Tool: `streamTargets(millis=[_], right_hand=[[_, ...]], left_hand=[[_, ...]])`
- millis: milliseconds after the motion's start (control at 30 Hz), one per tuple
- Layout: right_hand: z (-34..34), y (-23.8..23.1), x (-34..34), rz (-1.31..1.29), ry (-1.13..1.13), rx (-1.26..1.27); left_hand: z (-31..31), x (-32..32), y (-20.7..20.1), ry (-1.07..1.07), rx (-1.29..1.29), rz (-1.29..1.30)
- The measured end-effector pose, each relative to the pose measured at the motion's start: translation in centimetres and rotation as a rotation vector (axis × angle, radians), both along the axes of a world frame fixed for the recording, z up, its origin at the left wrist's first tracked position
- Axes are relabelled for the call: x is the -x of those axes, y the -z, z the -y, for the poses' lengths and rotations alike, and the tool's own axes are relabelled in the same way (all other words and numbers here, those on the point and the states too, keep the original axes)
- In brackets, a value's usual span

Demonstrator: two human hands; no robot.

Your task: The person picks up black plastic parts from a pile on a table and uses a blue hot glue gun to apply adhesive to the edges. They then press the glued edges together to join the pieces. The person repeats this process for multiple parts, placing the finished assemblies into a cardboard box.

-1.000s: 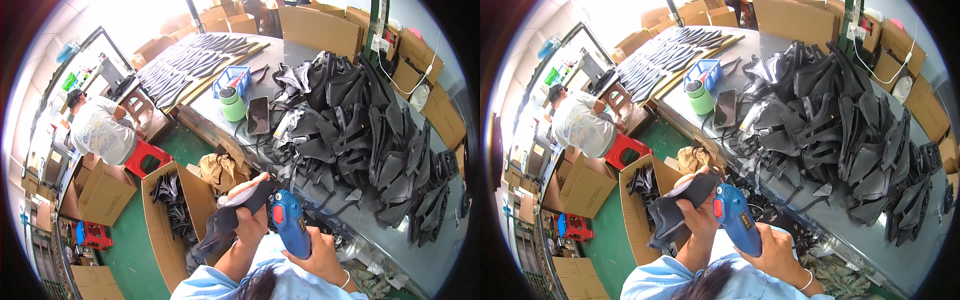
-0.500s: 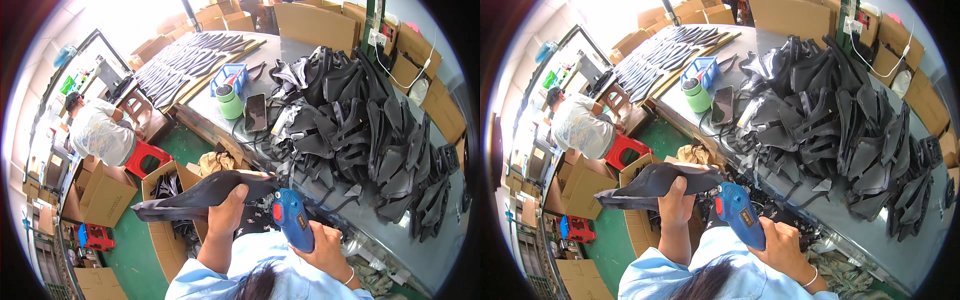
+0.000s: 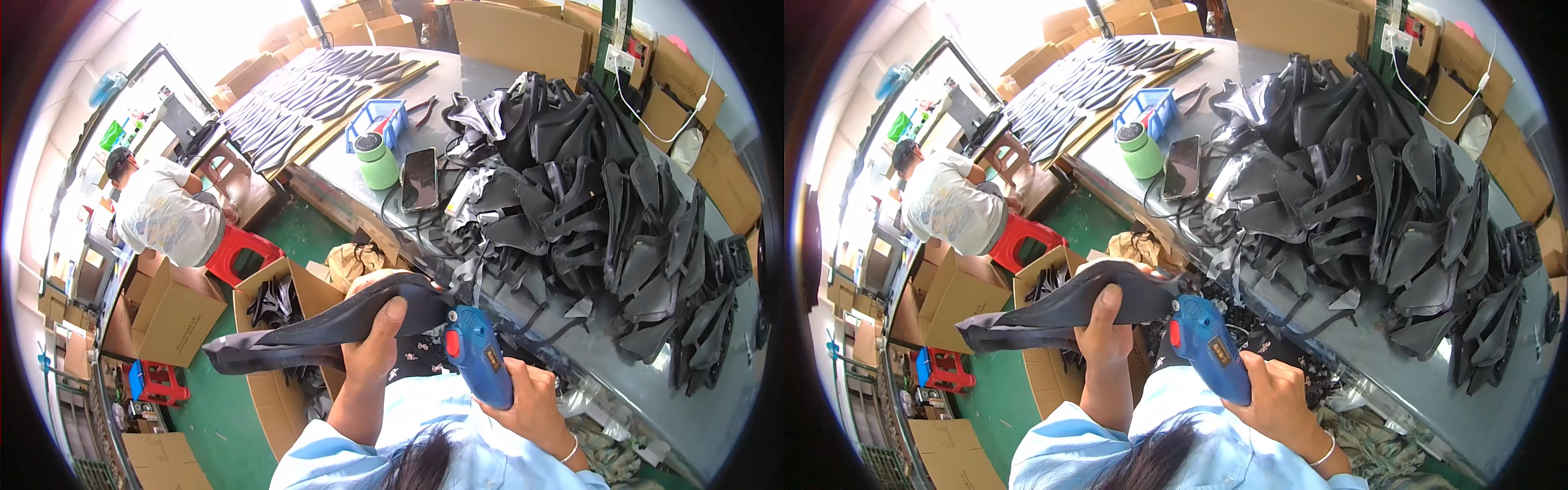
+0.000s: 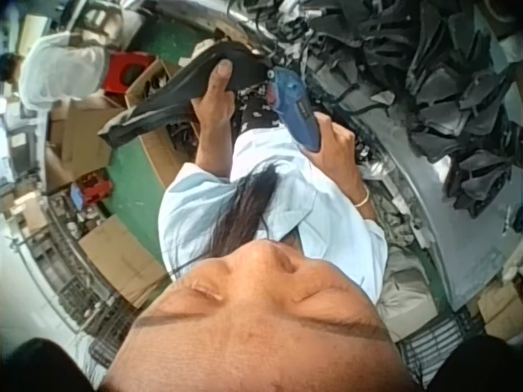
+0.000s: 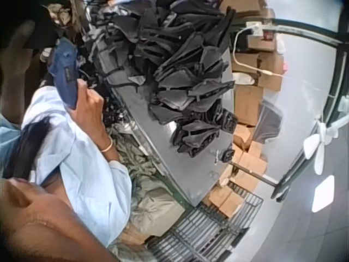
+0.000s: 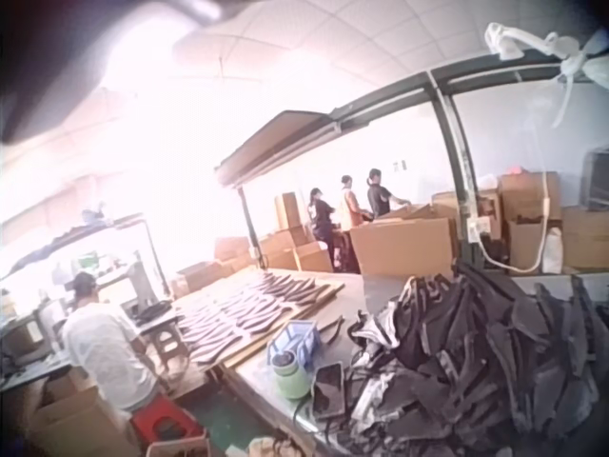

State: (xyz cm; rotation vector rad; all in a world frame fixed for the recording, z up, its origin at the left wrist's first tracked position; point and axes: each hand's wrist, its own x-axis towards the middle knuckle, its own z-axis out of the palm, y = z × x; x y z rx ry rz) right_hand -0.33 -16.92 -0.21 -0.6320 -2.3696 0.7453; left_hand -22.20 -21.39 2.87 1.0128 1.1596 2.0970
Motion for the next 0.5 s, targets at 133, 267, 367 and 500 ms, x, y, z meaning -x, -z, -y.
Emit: streamTargets(millis=[133, 267, 367, 500], right_hand=[[0.0, -0.3, 0.4, -0.024, -0.018, 0.032], [0.3, -0.6, 0.5, -0.013, -0.006, 0.083], [0.3, -1.3, 0.7, 0.005, -0.024, 0.110], [0.4, -1.1, 0.7, -0.025, -0.021, 0.133]], left_hand=[[-0.1, -1.1, -0.3, -0.001, -0.014, 0.040], [-0.2, -1.4, 0.3, 0.042, 0.024, 0.074], [-0.3, -1.4, 0.5, 0.017, 0.017, 0.010], [0.0, -1.1, 0.4, 0.096, 0.078, 0.066]])
